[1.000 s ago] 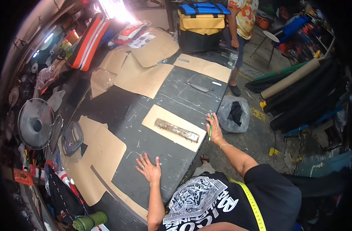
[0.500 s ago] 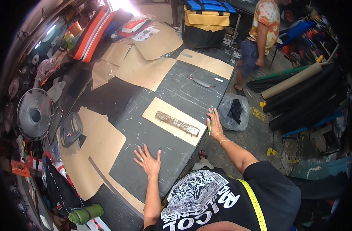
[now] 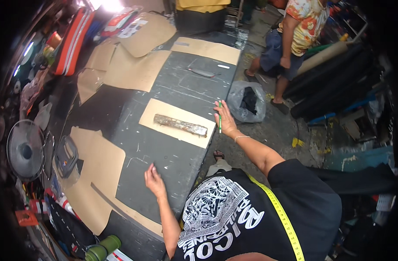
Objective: The person aligns cardboard patterns on a workbench, measures the cardboard pieces using a measuring tape and a metal ruler, and draws marks onto the cardboard with a pencil.
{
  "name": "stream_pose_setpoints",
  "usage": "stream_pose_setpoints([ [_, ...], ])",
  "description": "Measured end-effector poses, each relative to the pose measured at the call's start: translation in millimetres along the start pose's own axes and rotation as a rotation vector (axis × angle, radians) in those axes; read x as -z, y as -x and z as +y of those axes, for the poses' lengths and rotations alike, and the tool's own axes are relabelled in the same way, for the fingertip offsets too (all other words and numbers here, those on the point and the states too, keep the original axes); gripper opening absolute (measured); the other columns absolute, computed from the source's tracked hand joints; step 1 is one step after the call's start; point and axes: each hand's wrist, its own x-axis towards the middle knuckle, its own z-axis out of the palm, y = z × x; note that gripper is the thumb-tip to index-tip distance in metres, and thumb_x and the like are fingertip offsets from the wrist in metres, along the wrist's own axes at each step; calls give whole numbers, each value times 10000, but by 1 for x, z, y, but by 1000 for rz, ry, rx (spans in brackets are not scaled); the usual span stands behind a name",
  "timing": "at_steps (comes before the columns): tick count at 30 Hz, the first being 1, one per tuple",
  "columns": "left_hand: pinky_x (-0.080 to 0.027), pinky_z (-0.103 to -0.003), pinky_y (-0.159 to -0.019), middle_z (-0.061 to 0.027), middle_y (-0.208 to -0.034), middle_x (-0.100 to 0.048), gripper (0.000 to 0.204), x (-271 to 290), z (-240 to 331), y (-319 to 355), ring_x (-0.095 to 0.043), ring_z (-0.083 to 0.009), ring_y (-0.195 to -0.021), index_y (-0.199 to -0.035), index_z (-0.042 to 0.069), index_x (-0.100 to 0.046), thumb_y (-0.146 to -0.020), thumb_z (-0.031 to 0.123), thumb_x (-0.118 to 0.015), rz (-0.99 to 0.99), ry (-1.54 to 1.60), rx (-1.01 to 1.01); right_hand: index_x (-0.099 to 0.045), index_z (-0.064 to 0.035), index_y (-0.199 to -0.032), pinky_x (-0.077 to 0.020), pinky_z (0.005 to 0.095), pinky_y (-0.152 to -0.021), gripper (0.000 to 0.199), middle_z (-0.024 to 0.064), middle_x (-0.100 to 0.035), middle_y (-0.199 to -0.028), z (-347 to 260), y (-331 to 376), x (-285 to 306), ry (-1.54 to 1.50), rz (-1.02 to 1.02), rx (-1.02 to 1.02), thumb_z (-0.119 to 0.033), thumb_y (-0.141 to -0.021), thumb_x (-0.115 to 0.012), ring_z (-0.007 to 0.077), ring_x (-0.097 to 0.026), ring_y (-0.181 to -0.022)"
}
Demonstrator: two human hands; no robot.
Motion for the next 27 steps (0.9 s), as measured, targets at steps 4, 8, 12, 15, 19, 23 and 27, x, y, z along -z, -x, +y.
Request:
stream_pose_setpoints([
  [4,-495,-376,-610,-125,-840,-679,245,22,-5,25,-603,-171,-670,-971,-27,-720,-1014,212,-689,-21,45,173,-539,-99,-1285,-331,473,-1235,291,117,-454,-1567,0,2,-5,-48,4,8,-153,-1003,-579,388,-255,-1542],
  [8,-413,-361,-590,-92,-767,-609,298,29,6,32,-515,-164,-650,-853,-31,-686,-1033,205,-654,-36,-30,183,-539,-100,-1277,-350,478,-1223,299,108,-454,-1568,3,3,-1,-17,19,13,-121,-984,-594,389,-262,-1539],
  [12,-479,-295,-719,-54,-892,-645,287,26,42,28,-557,-122,-790,-969,-43,-719,-1058,212,-620,67,77,131,-519,-96,-1289,-335,488,-1227,292,106,-442,-1576,1,3,-1,-50,5,17,-112,-1002,-573,394,-251,-1544],
  [15,-484,-299,-719,-52,-936,-654,216,34,51,22,-564,-132,-782,-1071,-18,-753,-1018,176,-674,-89,10,152,-518,-94,-1289,-336,490,-1225,303,114,-455,-1565,-1,2,-1,-54,5,23,-97,-994,-586,402,-255,-1541],
  [19,-468,-276,-663,-39,-894,-657,169,25,64,17,-547,-103,-745,-1079,0,-772,-959,115,-741,-166,154,204,-543,-112,-1265,-388,488,-1195,294,103,-487,-1541,3,1,-5,-58,71,50,-127,-979,-607,391,-292,-1527],
  [23,-499,-270,-701,-35,-902,-678,143,23,83,7,-585,-99,-787,-1061,-3,-772,-936,65,-755,-239,169,193,-512,-103,-1296,-335,493,-1226,320,117,-463,-1559,-2,1,1,-73,7,17,-99,-989,-602,409,-261,-1537],
  [27,-517,-284,-744,-67,-932,-728,125,30,111,-16,-618,-123,-828,-1027,-15,-766,-945,78,-750,-235,89,37,-518,-112,-1294,-329,496,-1229,299,117,-447,-1573,1,1,-1,-79,4,34,-135,-1007,-595,403,-237,-1547],
])
